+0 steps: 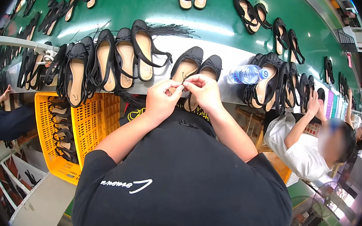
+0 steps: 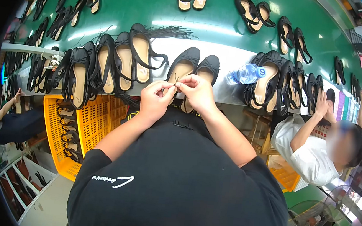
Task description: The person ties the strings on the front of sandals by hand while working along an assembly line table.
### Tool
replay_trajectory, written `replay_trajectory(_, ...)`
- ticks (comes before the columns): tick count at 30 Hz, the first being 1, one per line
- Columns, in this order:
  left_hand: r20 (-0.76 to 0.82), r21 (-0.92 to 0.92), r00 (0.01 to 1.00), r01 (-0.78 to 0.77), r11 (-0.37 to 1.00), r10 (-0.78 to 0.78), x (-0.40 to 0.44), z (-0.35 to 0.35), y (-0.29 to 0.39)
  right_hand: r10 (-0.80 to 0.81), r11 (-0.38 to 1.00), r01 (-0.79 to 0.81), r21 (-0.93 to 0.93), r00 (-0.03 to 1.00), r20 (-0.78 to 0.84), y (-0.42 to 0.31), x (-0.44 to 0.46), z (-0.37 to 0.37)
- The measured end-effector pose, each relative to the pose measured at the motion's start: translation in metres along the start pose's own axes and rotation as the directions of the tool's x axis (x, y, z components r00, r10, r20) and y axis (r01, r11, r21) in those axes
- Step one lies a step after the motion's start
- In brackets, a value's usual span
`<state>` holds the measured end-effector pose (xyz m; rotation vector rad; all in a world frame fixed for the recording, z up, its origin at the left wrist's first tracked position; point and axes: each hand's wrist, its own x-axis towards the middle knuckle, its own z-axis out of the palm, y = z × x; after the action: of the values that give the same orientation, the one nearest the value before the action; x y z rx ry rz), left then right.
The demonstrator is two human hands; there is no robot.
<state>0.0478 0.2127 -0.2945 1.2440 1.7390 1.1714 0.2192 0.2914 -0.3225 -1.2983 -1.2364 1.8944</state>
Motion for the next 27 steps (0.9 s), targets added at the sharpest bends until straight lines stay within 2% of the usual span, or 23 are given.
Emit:
replay_trajectory(2,-0.002,-0.004,1.000,-0.016,1.000,0.015,0.000,0.001,-0.002,-0.025,0.998,0.024,-0.051,1.000,-0.016,-0.003,-0.007,0.006)
replay_trajectory(4,-0.003,-0.007,0.999,-0.031,0.999,0.031,-0.001,0.002,-0.002,-0.115,0.951,0.092,-0.294,0.991,-0.063,-0.013,-0.017,0.013)
replay_trajectory(5,-0.008,-0.017,0.999,-0.038,0.999,0.038,-0.001,0.003,0.000,-0.116,0.952,0.093,-0.292,0.991,-0.065,-0.017,-0.019,0.014)
replay_trajectory(7,-0.011,-0.025,0.999,-0.046,0.999,0.046,-0.001,0.003,0.000,-0.184,0.893,0.144,-0.426,0.981,-0.053,-0.023,-0.022,0.016)
replay_trajectory(11,-0.027,0.021,0.992,-0.122,0.992,0.123,0.000,0.002,-0.001,-0.132,0.923,0.098,-0.373,0.989,-0.067,-0.015,-0.014,0.013)
replay_trajectory(13,-0.023,0.054,0.990,-0.135,0.989,0.136,-0.001,0.002,-0.001,-0.075,0.997,0.077,0.021,0.995,-0.064,0.003,-0.005,0.007)
replay_trajectory(17,-0.018,0.048,0.991,-0.129,0.991,0.130,0.000,0.003,-0.004,-0.031,0.999,0.031,0.006,0.999,-0.045,-0.001,-0.006,0.004)
replay_trajectory(20,-0.023,0.049,0.992,-0.120,0.992,0.121,-0.002,0.004,-0.005,-0.076,0.993,0.067,-0.093,0.993,-0.093,-0.007,-0.017,0.015)
replay_trajectory(22,-0.027,0.062,0.993,-0.117,0.991,0.119,-0.002,0.004,-0.006,-0.209,0.913,0.142,-0.382,0.968,-0.140,-0.014,-0.027,0.022)
replay_trajectory(23,-0.035,0.063,0.990,-0.136,0.989,0.138,-0.002,0.005,-0.006,-0.271,0.873,0.185,-0.451,0.953,-0.133,-0.018,-0.032,0.025)
replay_trajectory(27,-0.045,0.092,0.973,-0.220,0.971,0.225,-0.002,0.006,-0.008,-0.262,0.840,0.176,-0.514,0.960,-0.100,-0.012,-0.027,0.021)
